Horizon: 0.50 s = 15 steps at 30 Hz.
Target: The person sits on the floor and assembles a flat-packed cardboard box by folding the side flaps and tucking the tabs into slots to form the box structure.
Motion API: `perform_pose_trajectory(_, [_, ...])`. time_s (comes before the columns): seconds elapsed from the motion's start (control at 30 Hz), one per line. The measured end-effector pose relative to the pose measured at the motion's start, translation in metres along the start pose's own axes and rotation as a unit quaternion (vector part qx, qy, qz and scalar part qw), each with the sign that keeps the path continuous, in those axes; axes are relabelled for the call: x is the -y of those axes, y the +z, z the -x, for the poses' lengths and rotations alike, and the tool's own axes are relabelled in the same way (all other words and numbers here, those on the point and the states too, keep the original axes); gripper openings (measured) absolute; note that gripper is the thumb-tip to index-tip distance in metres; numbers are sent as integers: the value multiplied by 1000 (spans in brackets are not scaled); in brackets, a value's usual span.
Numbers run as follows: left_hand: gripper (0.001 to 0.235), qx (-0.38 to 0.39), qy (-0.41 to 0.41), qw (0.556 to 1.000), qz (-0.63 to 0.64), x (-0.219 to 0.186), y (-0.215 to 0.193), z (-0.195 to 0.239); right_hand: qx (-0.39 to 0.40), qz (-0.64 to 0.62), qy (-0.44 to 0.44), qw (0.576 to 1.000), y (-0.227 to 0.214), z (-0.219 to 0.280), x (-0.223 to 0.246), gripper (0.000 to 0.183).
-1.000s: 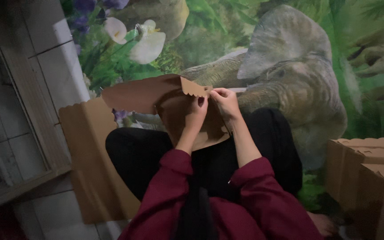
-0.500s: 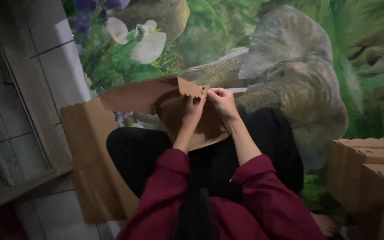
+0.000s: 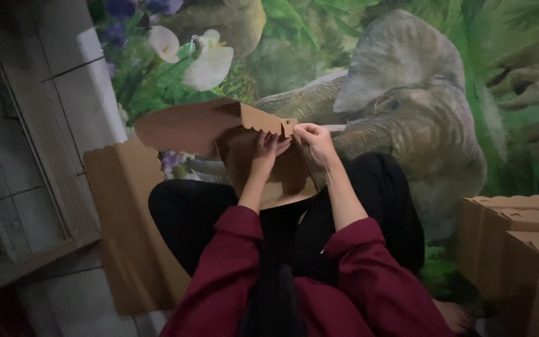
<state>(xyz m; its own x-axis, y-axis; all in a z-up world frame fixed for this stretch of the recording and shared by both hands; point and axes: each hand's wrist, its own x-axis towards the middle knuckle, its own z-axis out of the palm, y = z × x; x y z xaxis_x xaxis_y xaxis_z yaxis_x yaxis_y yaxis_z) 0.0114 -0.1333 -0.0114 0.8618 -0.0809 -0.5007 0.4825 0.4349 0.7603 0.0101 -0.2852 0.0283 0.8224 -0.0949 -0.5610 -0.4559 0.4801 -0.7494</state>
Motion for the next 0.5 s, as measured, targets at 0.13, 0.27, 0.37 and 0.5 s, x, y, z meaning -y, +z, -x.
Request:
perform_pose_trajectory(0.13, [44, -12, 18, 997, -71, 3, 1, 2, 7, 10, -6, 1000, 5, 12, 9, 17])
perform_pose_trajectory(0.27, [48, -20, 27, 989, -147, 40, -24, -28, 18, 26, -10, 999, 0, 8, 5, 15])
perform_pose_trajectory(0.37, [44, -31, 46, 981, -187, 32, -23, -30, 26, 45, -36, 998, 0, 3, 1, 11])
perform_pose_trajectory(0.5, [43, -15, 35, 980, -195, 42, -56, -53, 27, 47, -50, 997, 10, 21, 20, 8])
